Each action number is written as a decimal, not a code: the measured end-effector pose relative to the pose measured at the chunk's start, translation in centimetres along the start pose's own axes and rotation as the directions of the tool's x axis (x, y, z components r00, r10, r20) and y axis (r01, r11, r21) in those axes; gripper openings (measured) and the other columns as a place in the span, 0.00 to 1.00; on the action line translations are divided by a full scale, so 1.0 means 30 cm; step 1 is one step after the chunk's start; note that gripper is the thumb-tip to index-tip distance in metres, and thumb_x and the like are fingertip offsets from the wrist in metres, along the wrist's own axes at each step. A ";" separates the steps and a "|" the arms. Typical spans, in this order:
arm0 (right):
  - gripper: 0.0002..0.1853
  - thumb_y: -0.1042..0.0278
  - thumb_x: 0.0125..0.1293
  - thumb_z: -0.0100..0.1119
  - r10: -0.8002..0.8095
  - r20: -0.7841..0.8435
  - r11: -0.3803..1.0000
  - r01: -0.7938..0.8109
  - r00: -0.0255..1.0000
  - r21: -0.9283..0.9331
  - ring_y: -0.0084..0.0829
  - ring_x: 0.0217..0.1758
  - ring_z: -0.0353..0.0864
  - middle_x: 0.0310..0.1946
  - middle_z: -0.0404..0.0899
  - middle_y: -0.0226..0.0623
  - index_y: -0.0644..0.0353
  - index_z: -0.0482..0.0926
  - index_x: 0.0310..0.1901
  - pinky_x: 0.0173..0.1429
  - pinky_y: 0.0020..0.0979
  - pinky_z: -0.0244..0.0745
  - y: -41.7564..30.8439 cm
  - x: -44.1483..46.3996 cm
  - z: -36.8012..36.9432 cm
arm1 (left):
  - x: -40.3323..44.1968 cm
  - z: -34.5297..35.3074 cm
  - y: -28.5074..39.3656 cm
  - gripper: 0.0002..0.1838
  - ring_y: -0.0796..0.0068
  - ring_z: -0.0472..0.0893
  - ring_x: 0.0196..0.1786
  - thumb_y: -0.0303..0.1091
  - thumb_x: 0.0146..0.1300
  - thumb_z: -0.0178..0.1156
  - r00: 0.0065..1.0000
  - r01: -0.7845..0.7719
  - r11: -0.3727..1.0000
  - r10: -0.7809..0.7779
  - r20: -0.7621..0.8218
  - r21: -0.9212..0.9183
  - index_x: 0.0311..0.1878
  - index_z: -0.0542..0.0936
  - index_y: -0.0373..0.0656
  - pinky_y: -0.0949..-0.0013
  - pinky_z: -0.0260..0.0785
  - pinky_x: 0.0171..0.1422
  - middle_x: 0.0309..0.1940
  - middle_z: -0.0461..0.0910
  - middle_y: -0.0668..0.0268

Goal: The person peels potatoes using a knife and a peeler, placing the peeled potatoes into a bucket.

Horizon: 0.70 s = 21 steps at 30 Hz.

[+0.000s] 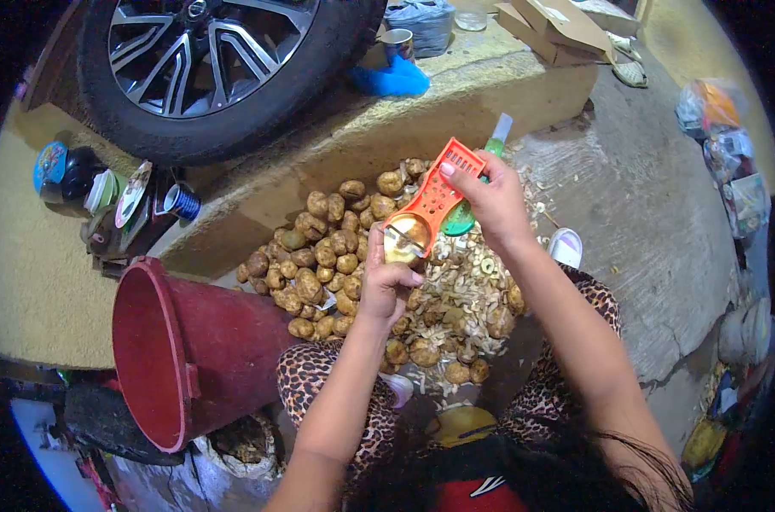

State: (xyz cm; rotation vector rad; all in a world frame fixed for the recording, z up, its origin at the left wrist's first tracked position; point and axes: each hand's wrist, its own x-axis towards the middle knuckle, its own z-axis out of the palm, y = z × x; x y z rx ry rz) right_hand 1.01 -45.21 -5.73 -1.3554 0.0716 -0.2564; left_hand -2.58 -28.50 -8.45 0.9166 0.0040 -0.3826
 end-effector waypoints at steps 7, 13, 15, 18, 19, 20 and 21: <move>0.13 0.63 0.53 0.65 -0.030 -0.005 0.999 0.030 1.000 0.035 0.18 0.29 0.76 0.27 0.78 0.30 0.64 0.76 0.34 0.36 0.22 0.71 0.008 0.005 0.006 | -0.007 -0.002 0.009 0.38 0.68 0.72 0.48 0.20 0.24 0.51 0.998 -0.059 0.997 0.060 -0.004 0.042 0.51 0.64 0.41 0.71 0.66 0.53 0.44 0.71 0.65; 0.13 0.63 0.53 0.65 -0.030 -0.034 0.997 0.032 0.999 0.068 0.17 0.28 0.75 0.25 0.78 0.29 0.63 0.76 0.34 0.34 0.21 0.71 0.041 0.020 0.018 | -0.002 -0.017 0.001 0.38 0.68 0.73 0.45 0.21 0.25 0.51 0.995 -0.102 0.995 0.102 -0.016 -0.010 0.52 0.63 0.42 0.71 0.67 0.49 0.42 0.71 0.64; 0.13 0.63 0.53 0.65 -0.063 0.071 0.998 0.064 0.996 -0.010 0.17 0.28 0.75 0.24 0.77 0.28 0.63 0.76 0.33 0.34 0.21 0.70 -0.011 0.036 -0.006 | -0.004 -0.024 0.007 0.38 0.68 0.73 0.42 0.21 0.25 0.51 0.999 -0.006 1.000 0.007 0.048 -0.020 0.52 0.63 0.43 0.72 0.69 0.43 0.42 0.71 0.64; 0.13 0.63 0.54 0.65 -0.134 0.124 0.987 0.143 0.983 -0.072 0.17 0.28 0.75 0.26 0.78 0.30 0.64 0.76 0.33 0.33 0.21 0.70 -0.027 0.032 -0.022 | -0.003 -0.032 -0.006 0.38 0.66 0.74 0.38 0.22 0.25 0.51 0.996 0.061 0.997 -0.058 0.066 -0.048 0.52 0.63 0.43 0.73 0.70 0.34 0.42 0.72 0.62; 0.12 0.64 0.54 0.64 -0.127 0.038 0.991 0.128 0.991 -0.037 0.18 0.28 0.75 0.27 0.77 0.30 0.63 0.76 0.33 0.34 0.21 0.70 -0.010 0.032 -0.019 | -0.002 -0.043 -0.010 0.38 0.66 0.74 0.37 0.22 0.25 0.51 0.997 0.062 0.995 -0.058 0.053 -0.080 0.52 0.63 0.42 0.73 0.69 0.32 0.42 0.72 0.62; 0.11 0.64 0.55 0.64 -0.117 -0.049 0.993 0.117 0.992 0.000 0.18 0.28 0.75 0.28 0.77 0.31 0.63 0.76 0.33 0.34 0.21 0.70 0.021 0.033 -0.012 | 0.000 -0.057 -0.013 0.38 0.66 0.74 0.37 0.22 0.25 0.51 0.997 0.062 0.992 -0.058 0.041 -0.112 0.52 0.64 0.42 0.73 0.69 0.30 0.42 0.72 0.62; 0.10 0.65 0.55 0.63 -0.103 -0.136 0.993 0.109 0.985 0.038 0.18 0.29 0.75 0.28 0.77 0.31 0.63 0.76 0.33 0.35 0.21 0.70 0.043 0.036 -0.007 | 0.000 -0.067 -0.006 0.38 0.65 0.74 0.36 0.22 0.25 0.51 0.998 0.063 0.988 -0.060 0.029 -0.141 0.52 0.64 0.42 0.73 0.68 0.28 0.42 0.72 0.61</move>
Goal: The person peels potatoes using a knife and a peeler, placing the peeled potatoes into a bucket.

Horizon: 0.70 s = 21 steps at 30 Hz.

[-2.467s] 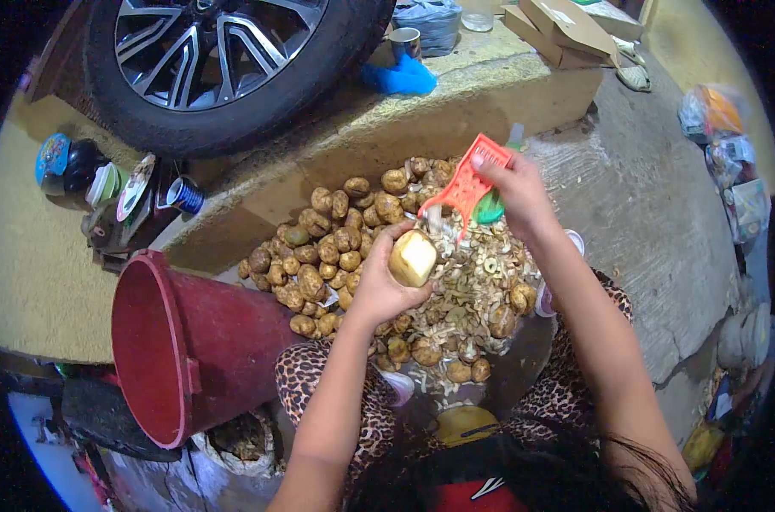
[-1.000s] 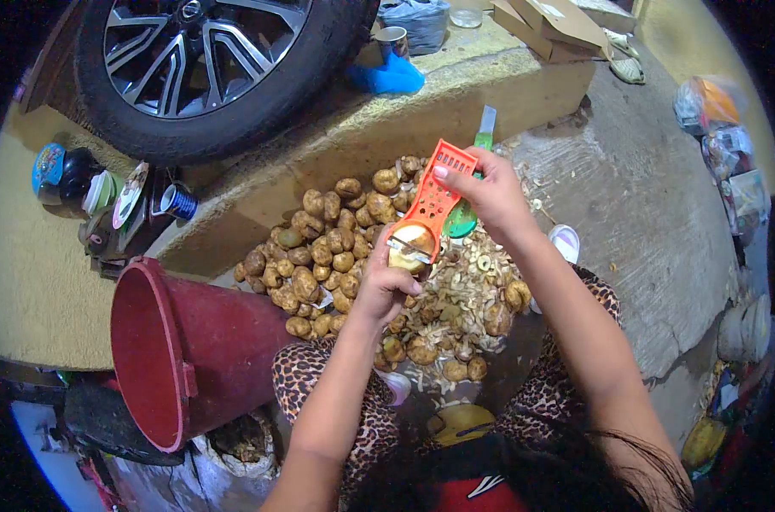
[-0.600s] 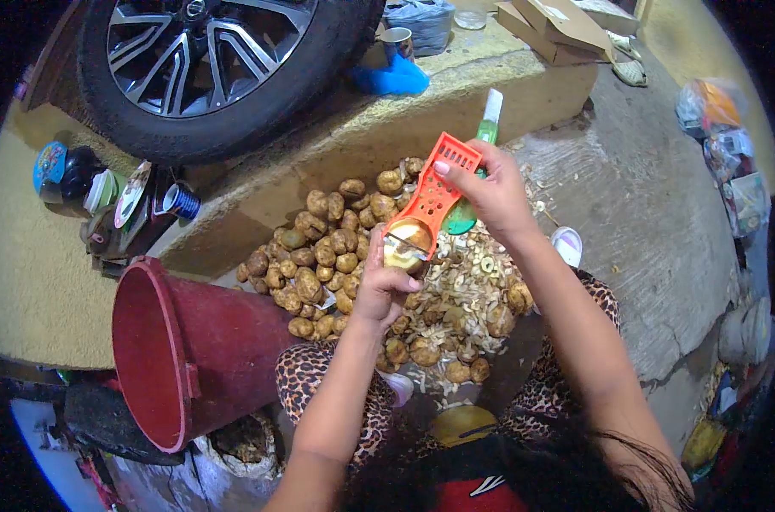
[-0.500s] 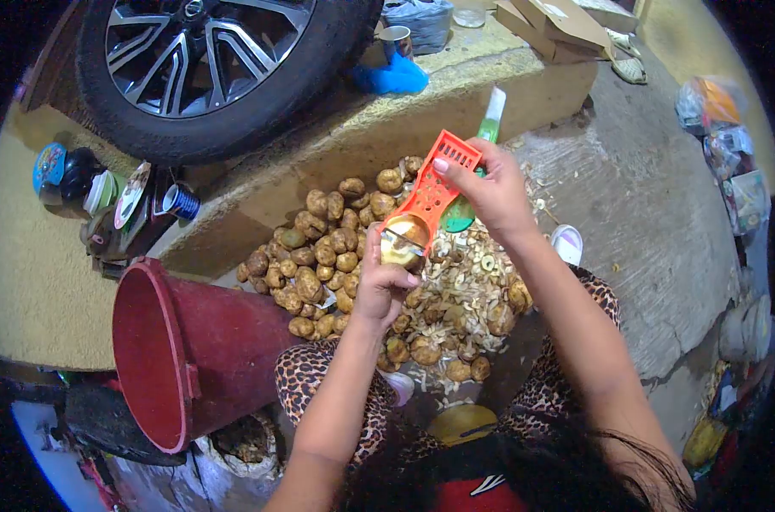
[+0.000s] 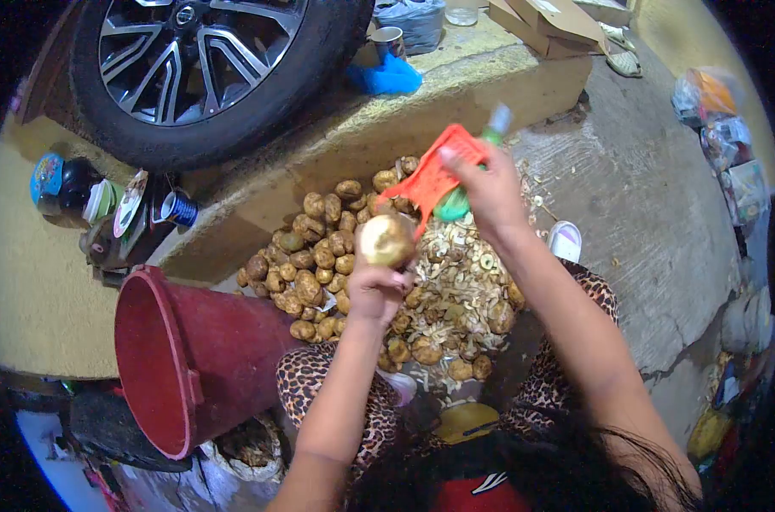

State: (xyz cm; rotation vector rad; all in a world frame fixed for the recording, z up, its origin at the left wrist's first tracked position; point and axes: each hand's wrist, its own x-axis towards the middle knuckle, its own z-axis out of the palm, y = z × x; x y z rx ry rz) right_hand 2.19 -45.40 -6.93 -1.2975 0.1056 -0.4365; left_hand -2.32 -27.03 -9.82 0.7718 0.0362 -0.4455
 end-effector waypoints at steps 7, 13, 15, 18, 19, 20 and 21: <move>0.08 0.69 0.57 0.61 0.179 -0.122 0.972 -0.156 0.976 0.177 0.20 0.31 0.76 0.30 0.78 0.31 0.62 0.74 0.35 0.37 0.24 0.71 0.021 0.014 -0.044 | -0.001 -0.093 0.065 0.34 0.67 0.75 0.42 0.17 0.37 0.52 0.980 -0.118 0.993 0.111 -0.162 -0.032 0.55 0.63 0.45 0.72 0.69 0.34 0.43 0.72 0.62; 0.09 0.65 0.55 0.63 -0.219 0.015 0.909 0.209 0.976 -0.362 0.16 0.26 0.71 0.21 0.76 0.29 0.62 0.75 0.29 0.31 0.22 0.67 -0.056 0.015 -0.041 | -0.015 -0.024 0.073 0.25 0.71 0.78 0.37 0.21 0.48 0.59 0.980 -0.136 0.973 0.159 -0.116 0.189 0.52 0.67 0.42 0.73 0.72 0.36 0.42 0.76 0.62; 0.10 0.65 0.55 0.63 -0.121 0.058 0.956 0.132 0.991 -0.260 0.15 0.27 0.71 0.23 0.76 0.29 0.62 0.75 0.29 0.32 0.22 0.67 -0.041 0.017 -0.045 | -0.015 -0.008 0.081 0.31 0.71 0.79 0.36 0.19 0.48 0.61 0.988 -0.098 0.973 0.121 -0.099 0.210 0.55 0.61 0.46 0.74 0.73 0.35 0.41 0.74 0.63; 0.08 0.66 0.56 0.62 0.122 0.065 0.992 -0.122 0.990 0.009 0.15 0.30 0.73 0.26 0.76 0.29 0.60 0.75 0.32 0.36 0.21 0.68 -0.030 0.015 -0.034 | -0.014 -0.014 0.082 0.29 0.71 0.79 0.33 0.22 0.47 0.64 0.997 0.026 0.959 -0.006 -0.072 0.281 0.53 0.64 0.45 0.75 0.73 0.32 0.37 0.77 0.63; 0.08 0.67 0.56 0.61 0.191 0.088 0.972 -0.201 0.978 0.122 0.16 0.30 0.73 0.27 0.76 0.28 0.60 0.75 0.32 0.37 0.21 0.68 -0.036 0.015 -0.027 | -0.013 -0.011 0.087 0.28 0.71 0.79 0.33 0.22 0.47 0.64 0.996 0.079 0.950 -0.062 -0.065 0.302 0.52 0.65 0.44 0.75 0.73 0.32 0.36 0.77 0.63; 0.08 0.67 0.56 0.61 0.218 0.091 0.967 -0.228 0.972 0.114 0.16 0.30 0.73 0.26 0.76 0.28 0.60 0.75 0.33 0.37 0.22 0.68 -0.038 0.018 -0.026 | -0.015 0.004 0.081 0.27 0.72 0.79 0.34 0.22 0.46 0.65 0.994 0.057 0.945 -0.024 -0.104 0.322 0.51 0.67 0.42 0.73 0.74 0.34 0.34 0.78 0.64; 0.07 0.67 0.56 0.61 0.247 0.093 0.961 -0.256 0.964 0.106 0.17 0.30 0.73 0.26 0.76 0.28 0.59 0.75 0.33 0.37 0.23 0.68 -0.039 0.020 -0.028 | -0.014 0.004 0.075 0.27 0.73 0.79 0.34 0.23 0.46 0.66 0.997 0.013 0.930 0.018 -0.081 0.367 0.50 0.68 0.41 0.73 0.74 0.36 0.35 0.78 0.65</move>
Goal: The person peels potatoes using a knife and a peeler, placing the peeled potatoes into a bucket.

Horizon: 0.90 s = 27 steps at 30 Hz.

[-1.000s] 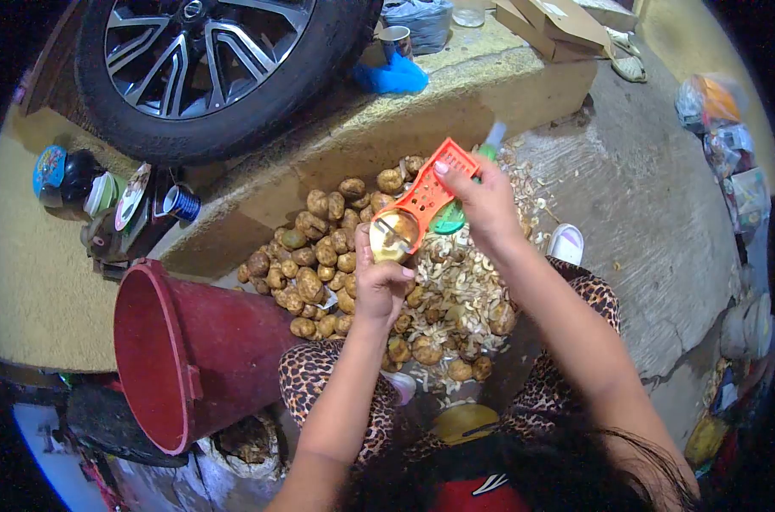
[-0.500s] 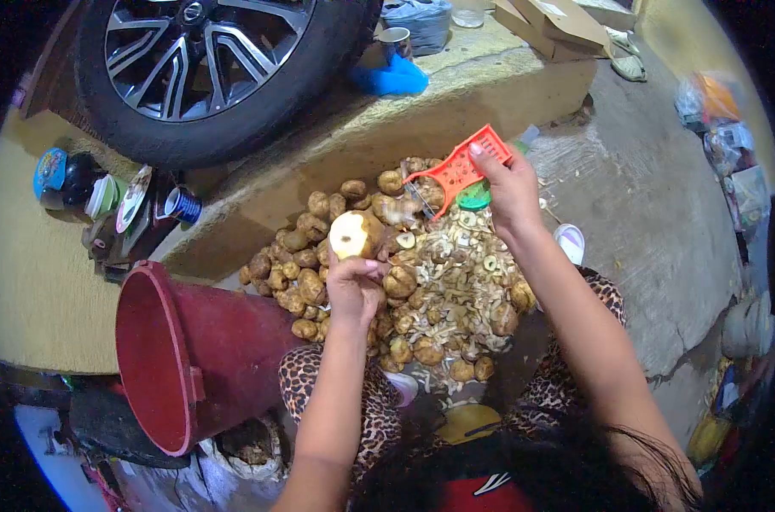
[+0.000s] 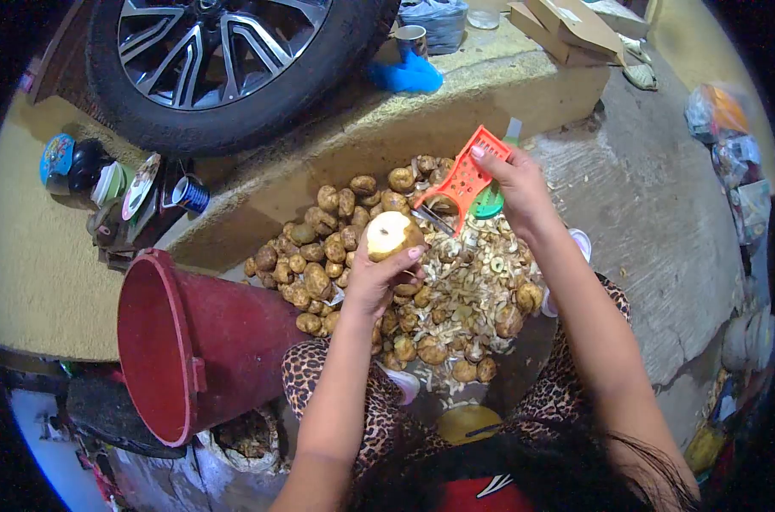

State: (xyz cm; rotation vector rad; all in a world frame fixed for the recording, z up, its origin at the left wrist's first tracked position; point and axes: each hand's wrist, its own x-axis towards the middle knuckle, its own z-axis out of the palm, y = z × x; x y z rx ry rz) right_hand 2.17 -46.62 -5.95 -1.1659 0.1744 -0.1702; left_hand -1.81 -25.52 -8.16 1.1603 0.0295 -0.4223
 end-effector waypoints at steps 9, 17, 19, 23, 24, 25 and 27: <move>0.11 0.61 0.55 0.59 -0.036 0.493 0.399 0.465 0.869 -0.790 0.37 0.33 0.73 0.27 0.72 0.42 0.60 0.73 0.32 0.42 0.35 0.67 -0.046 -0.075 -0.050 | 0.022 -0.066 -0.003 0.26 0.79 0.77 0.41 0.24 0.42 0.70 0.990 -0.143 0.911 0.137 0.043 0.387 0.47 0.72 0.40 0.73 0.71 0.49 0.39 0.78 0.68; 0.09 0.64 0.52 0.58 0.255 0.796 0.212 0.772 0.548 -0.599 0.42 0.29 0.76 0.31 0.69 0.40 0.49 0.75 0.37 0.32 0.41 0.74 -0.009 -0.236 0.004 | -0.014 -0.078 0.044 0.26 0.79 0.78 0.40 0.23 0.39 0.72 0.998 -0.052 0.931 0.036 0.050 0.360 0.45 0.74 0.39 0.72 0.71 0.49 0.38 0.79 0.68; 0.08 0.64 0.51 0.60 0.238 0.806 0.211 0.781 0.543 -0.588 0.41 0.29 0.75 0.30 0.67 0.40 0.51 0.75 0.33 0.30 0.40 0.72 0.004 -0.252 0.007 | -0.024 -0.077 0.042 0.24 0.79 0.77 0.39 0.25 0.38 0.72 0.999 -0.025 0.893 0.011 0.033 0.450 0.42 0.75 0.39 0.72 0.71 0.49 0.36 0.79 0.68; 0.08 0.64 0.50 0.61 0.254 0.806 0.196 0.788 0.534 -0.583 0.40 0.28 0.74 0.30 0.67 0.39 0.52 0.74 0.31 0.28 0.40 0.71 0.028 -0.267 0.006 | -0.014 -0.114 0.014 0.26 0.79 0.78 0.39 0.27 0.36 0.72 0.993 -0.120 0.789 0.090 0.081 0.603 0.43 0.75 0.39 0.71 0.70 0.47 0.36 0.79 0.69; 0.08 0.64 0.50 0.61 0.261 0.801 0.192 0.784 0.539 -0.590 0.40 0.28 0.75 0.30 0.67 0.39 0.52 0.74 0.31 0.28 0.40 0.71 0.031 -0.271 0.003 | -0.015 -0.110 0.011 0.26 0.79 0.78 0.39 0.27 0.35 0.71 0.990 -0.140 0.784 0.117 0.077 0.605 0.43 0.75 0.39 0.71 0.70 0.47 0.36 0.79 0.68; 0.08 0.64 0.50 0.61 0.247 0.802 0.189 0.784 0.544 -0.591 0.40 0.28 0.75 0.30 0.67 0.40 0.52 0.74 0.31 0.28 0.40 0.71 0.037 -0.273 0.002 | -0.014 -0.107 0.009 0.25 0.79 0.78 0.39 0.27 0.35 0.71 0.987 -0.160 0.779 0.146 0.073 0.607 0.42 0.76 0.38 0.71 0.71 0.47 0.36 0.80 0.68; 0.08 0.64 0.50 0.60 0.219 0.804 0.182 0.786 0.553 -0.591 0.41 0.27 0.75 0.30 0.67 0.40 0.53 0.74 0.32 0.27 0.39 0.72 0.048 -0.276 0.003 | -0.009 -0.107 -0.006 0.26 0.79 0.78 0.39 0.27 0.34 0.71 0.982 -0.170 0.752 0.179 0.051 0.637 0.42 0.76 0.38 0.71 0.71 0.47 0.36 0.80 0.67</move>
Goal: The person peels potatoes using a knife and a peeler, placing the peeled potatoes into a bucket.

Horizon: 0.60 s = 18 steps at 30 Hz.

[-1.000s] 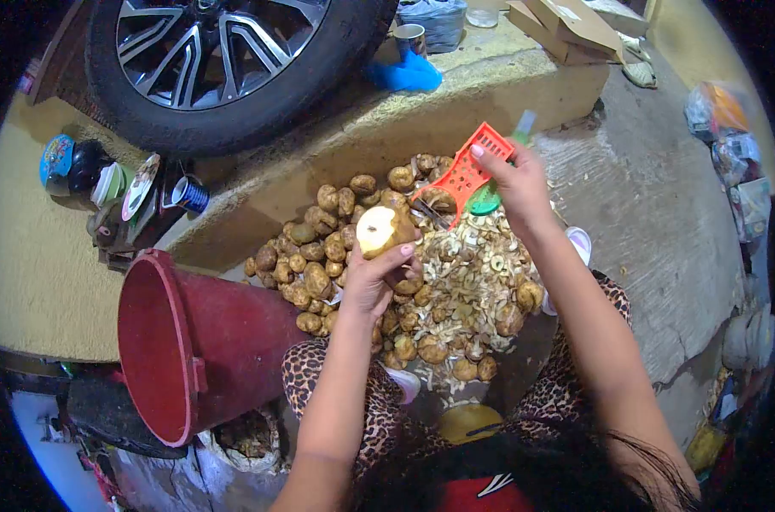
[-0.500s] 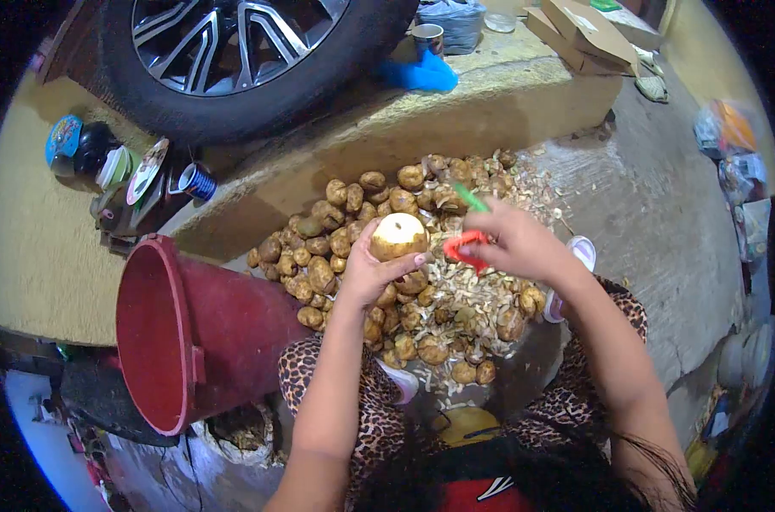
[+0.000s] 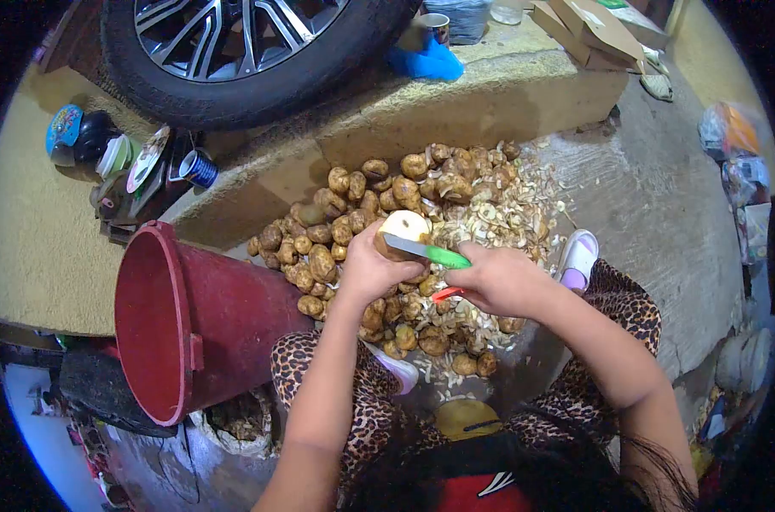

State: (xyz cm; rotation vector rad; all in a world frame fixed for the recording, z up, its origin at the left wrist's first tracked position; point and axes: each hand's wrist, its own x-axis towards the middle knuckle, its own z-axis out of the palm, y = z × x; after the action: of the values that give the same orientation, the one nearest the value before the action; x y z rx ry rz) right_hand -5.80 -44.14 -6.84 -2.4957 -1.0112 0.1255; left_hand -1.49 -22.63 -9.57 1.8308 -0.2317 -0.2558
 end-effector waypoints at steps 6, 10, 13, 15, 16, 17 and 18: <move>0.10 0.68 0.50 0.57 0.014 -0.034 0.999 -0.012 0.999 0.052 0.44 0.28 0.76 0.30 0.69 0.44 0.52 0.73 0.36 0.30 0.42 0.74 -0.019 0.009 -0.005 | 0.001 0.018 0.024 0.26 0.78 0.78 0.40 0.26 0.35 0.70 0.997 0.003 0.996 0.005 -0.079 0.090 0.43 0.75 0.39 0.71 0.70 0.49 0.37 0.79 0.68; 0.09 0.68 0.51 0.56 0.019 -0.043 0.996 -0.015 0.999 0.088 0.44 0.29 0.76 0.31 0.69 0.44 0.53 0.73 0.36 0.32 0.42 0.74 -0.013 0.015 0.013 | 0.008 0.042 0.010 0.27 0.76 0.78 0.40 0.28 0.34 0.70 0.990 -0.043 0.998 0.049 -0.132 0.048 0.44 0.75 0.38 0.69 0.70 0.48 0.36 0.80 0.66; 0.09 0.68 0.51 0.56 0.030 -0.047 0.994 -0.025 0.998 0.111 0.44 0.30 0.76 0.31 0.70 0.45 0.53 0.73 0.36 0.32 0.42 0.73 -0.007 0.026 0.017 | -0.007 0.044 0.066 0.29 0.74 0.79 0.39 0.31 0.32 0.70 0.974 -0.004 0.964 0.063 -0.217 0.266 0.44 0.75 0.38 0.68 0.71 0.47 0.35 0.80 0.64; 0.09 0.67 0.52 0.57 0.050 -0.037 0.990 -0.045 0.998 0.131 0.45 0.30 0.76 0.30 0.70 0.44 0.53 0.73 0.36 0.32 0.42 0.73 -0.001 0.033 0.033 | -0.008 0.043 0.061 0.28 0.69 0.80 0.37 0.32 0.31 0.69 0.949 -0.058 0.901 0.183 -0.255 0.430 0.42 0.75 0.36 0.68 0.71 0.45 0.33 0.80 0.59; 0.09 0.67 0.52 0.57 0.035 -0.055 0.989 -0.026 0.998 0.146 0.45 0.30 0.76 0.30 0.70 0.44 0.53 0.73 0.36 0.32 0.43 0.73 0.005 0.035 0.045 | -0.008 0.041 0.056 0.28 0.66 0.80 0.36 0.33 0.31 0.68 0.932 -0.077 0.857 0.244 -0.269 0.510 0.42 0.74 0.36 0.67 0.72 0.44 0.32 0.79 0.57; 0.09 0.67 0.52 0.56 0.019 -0.073 0.987 -0.007 0.997 0.163 0.45 0.30 0.76 0.30 0.70 0.45 0.53 0.73 0.36 0.32 0.43 0.73 0.009 0.038 0.059 | -0.007 0.039 0.049 0.28 0.67 0.80 0.37 0.32 0.31 0.68 0.925 -0.072 0.838 0.259 -0.278 0.540 0.42 0.75 0.36 0.67 0.71 0.45 0.33 0.80 0.58; 0.09 0.67 0.52 0.56 0.005 -0.090 0.983 0.012 0.996 0.182 0.45 0.30 0.76 0.29 0.70 0.45 0.53 0.73 0.36 0.32 0.43 0.73 0.007 0.038 0.068 | -0.007 0.037 0.042 0.27 0.69 0.80 0.38 0.32 0.31 0.68 0.918 -0.064 0.819 0.272 -0.287 0.571 0.41 0.75 0.37 0.68 0.71 0.45 0.33 0.80 0.59</move>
State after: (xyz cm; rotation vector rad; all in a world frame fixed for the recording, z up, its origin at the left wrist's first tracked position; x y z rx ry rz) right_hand -5.32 -42.75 -8.68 -2.3121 -0.9241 0.0985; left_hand -2.05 -23.91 -8.64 2.3743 -0.2264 0.3136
